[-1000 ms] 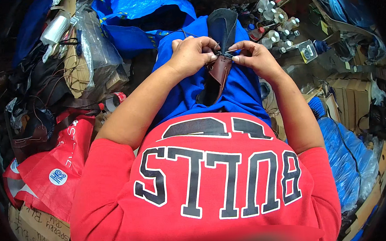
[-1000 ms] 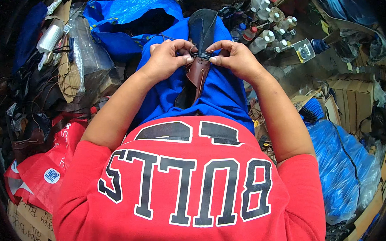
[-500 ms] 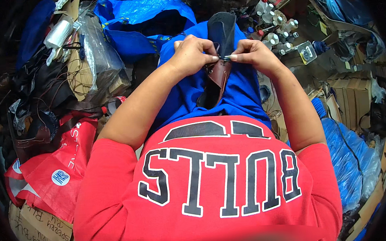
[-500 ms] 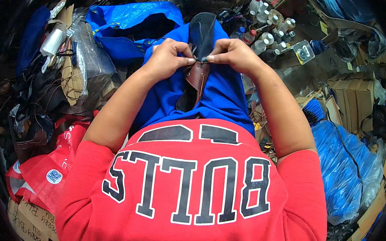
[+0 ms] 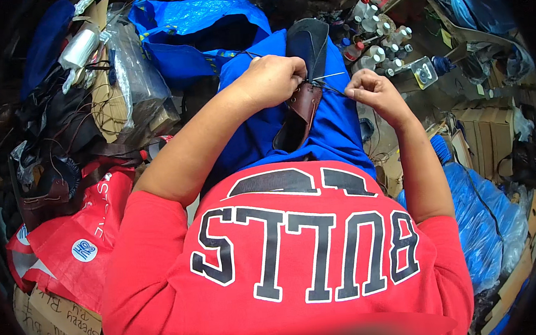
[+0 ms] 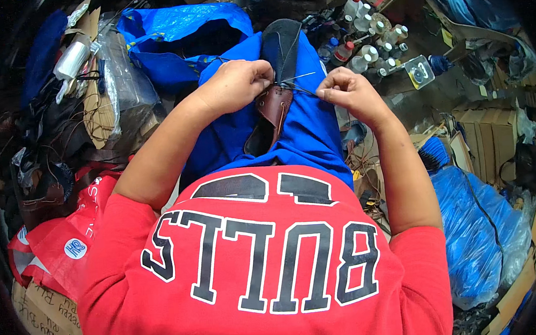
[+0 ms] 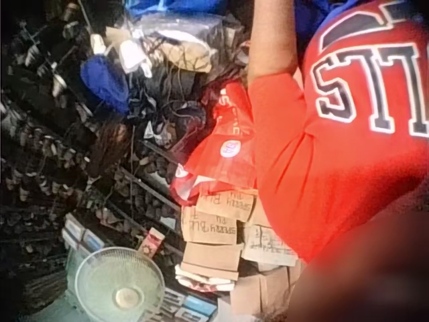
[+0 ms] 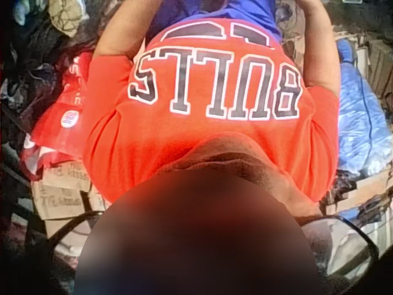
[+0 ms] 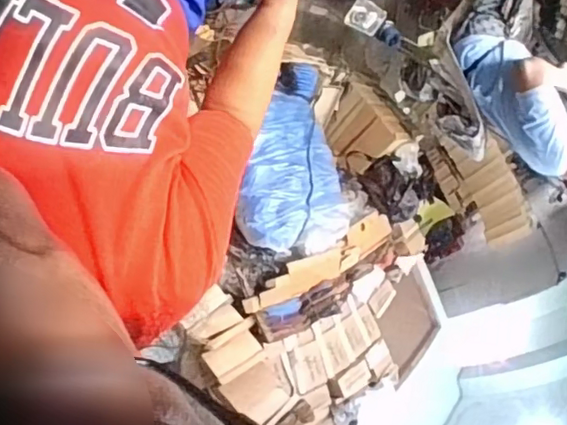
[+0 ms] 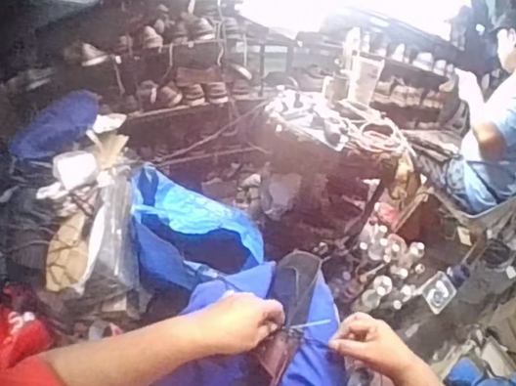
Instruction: Sewing the leather upper and lining of a shoe by hand with a needle and thread.
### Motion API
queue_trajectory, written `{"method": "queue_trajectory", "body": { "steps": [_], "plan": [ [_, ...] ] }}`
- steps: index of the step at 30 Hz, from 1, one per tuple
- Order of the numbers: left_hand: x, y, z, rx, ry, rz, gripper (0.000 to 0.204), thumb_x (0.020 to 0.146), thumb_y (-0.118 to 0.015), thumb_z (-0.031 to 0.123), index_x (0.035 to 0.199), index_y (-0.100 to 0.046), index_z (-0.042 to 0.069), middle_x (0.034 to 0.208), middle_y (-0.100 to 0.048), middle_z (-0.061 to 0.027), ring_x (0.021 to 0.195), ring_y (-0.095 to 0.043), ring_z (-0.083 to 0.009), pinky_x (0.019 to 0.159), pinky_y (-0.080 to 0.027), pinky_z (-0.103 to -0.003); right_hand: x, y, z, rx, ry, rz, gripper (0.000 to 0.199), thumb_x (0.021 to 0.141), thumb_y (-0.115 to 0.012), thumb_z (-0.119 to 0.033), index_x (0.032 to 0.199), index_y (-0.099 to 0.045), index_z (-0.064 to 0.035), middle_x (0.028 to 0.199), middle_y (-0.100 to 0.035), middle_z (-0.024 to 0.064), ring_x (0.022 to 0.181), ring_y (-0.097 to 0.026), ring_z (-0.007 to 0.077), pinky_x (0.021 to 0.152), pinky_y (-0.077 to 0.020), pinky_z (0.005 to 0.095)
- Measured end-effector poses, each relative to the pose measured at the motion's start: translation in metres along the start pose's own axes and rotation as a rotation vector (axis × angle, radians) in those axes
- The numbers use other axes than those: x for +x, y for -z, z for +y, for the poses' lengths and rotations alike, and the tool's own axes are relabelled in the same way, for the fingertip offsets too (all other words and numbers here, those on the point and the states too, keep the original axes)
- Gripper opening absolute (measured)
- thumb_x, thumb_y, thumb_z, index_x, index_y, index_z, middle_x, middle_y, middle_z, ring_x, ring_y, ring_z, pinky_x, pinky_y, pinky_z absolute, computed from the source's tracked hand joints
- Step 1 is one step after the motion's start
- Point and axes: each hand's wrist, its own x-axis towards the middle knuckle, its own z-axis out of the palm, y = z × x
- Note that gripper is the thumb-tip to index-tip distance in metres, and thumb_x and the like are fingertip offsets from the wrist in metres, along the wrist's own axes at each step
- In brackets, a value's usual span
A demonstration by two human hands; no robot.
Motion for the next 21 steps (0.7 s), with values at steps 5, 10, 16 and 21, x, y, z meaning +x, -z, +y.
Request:
{"method": "queue_trajectory", "body": {
  "steps": [5, 10, 16, 21],
  "plan": [
    [0.006, -0.001, 0.001, -0.043, -0.007, -0.040, 0.012, 0.081, -0.056, 0.016, 0.088, -0.063, 0.009, 0.083, -0.067, -0.0133, 0.082, -0.064, -0.0350, 0.072, -0.050, -0.043, 0.008, -0.021, 0.000, -0.113, 0.116, 0.043, 0.020, 0.078, -0.072, -0.021, 0.089, -0.069, -0.0041, 0.091, -0.053, 0.0006, 0.083, -0.048, 0.0095, 0.073, -0.0378, 0.0229],
    [0.005, 0.007, 0.004, 0.230, -0.108, -0.105, 0.010, 0.086, -0.055, 0.017, 0.091, -0.060, 0.009, 0.082, -0.065, -0.0083, 0.086, -0.061, -0.0298, 0.074, -0.043, -0.043, -0.001, -0.005, -0.010, -0.117, 0.072, 0.054, 0.013, 0.076, -0.071, -0.017, 0.080, -0.067, -0.0050, 0.085, -0.050, -0.0005, 0.076, -0.045, 0.0077, 0.068, -0.0391, 0.0229],
    [0.008, 0.008, 0.003, 0.293, -0.240, -0.100, 0.010, 0.087, -0.055, 0.019, 0.091, -0.061, 0.012, 0.082, -0.065, -0.0060, 0.087, -0.059, -0.0284, 0.076, -0.039, -0.040, 0.025, 0.021, -0.030, -0.618, 0.330, 0.335, 0.017, 0.077, -0.068, -0.020, 0.081, -0.066, -0.0037, 0.089, -0.057, 0.0049, 0.085, -0.056, 0.0191, 0.075, -0.0467, 0.0334],
    [0.006, 0.003, -0.006, 0.304, -0.248, -0.052, 0.012, 0.085, -0.055, 0.021, 0.089, -0.062, 0.012, 0.079, -0.065, -0.0088, 0.087, -0.060, -0.0278, 0.073, -0.038, -0.043, 0.018, 0.006, -0.050, -0.798, 0.505, 0.319, 0.011, 0.076, -0.067, -0.018, 0.082, -0.066, -0.0089, 0.089, -0.059, 0.0065, 0.090, -0.057, 0.0245, 0.081, -0.0461, 0.0375]
  ]
}}
